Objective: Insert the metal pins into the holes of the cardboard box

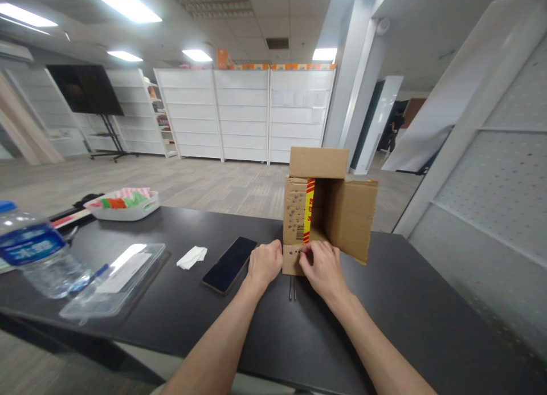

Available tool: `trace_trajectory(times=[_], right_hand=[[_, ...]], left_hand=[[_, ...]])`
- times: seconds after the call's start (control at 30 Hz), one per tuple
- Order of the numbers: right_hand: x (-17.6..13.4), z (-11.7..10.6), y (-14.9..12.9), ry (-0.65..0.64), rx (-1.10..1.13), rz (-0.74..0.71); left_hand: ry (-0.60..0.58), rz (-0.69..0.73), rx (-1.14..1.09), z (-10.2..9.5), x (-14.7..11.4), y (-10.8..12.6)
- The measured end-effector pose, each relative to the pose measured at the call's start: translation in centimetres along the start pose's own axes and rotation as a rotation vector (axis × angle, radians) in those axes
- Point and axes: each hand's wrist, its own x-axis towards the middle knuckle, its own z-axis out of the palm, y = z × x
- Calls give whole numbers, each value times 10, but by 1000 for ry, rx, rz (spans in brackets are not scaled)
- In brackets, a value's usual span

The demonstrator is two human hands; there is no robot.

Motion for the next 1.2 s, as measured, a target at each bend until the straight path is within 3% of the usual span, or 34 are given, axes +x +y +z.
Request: trace_trajectory(times=[0.3, 0.5, 0.73, 1.0, 1.2], right_hand=[[1, -2, -2, 62, 202, 5], [-3, -15, -7, 99, 377, -60], [-5, -26, -4, 100, 426, -87], [-5, -37, -1, -34, 404, -118], [-34, -43, -5, -223, 431, -148]], left_hand=[[-13, -17, -8, -5, -2, 3], [-48, -59, -16, -11, -3, 5], [-29, -29, -18, -8, -2, 4], [-46, -60, -16, -9, -3, 5], [-29, -19, -21, -4, -1, 2]])
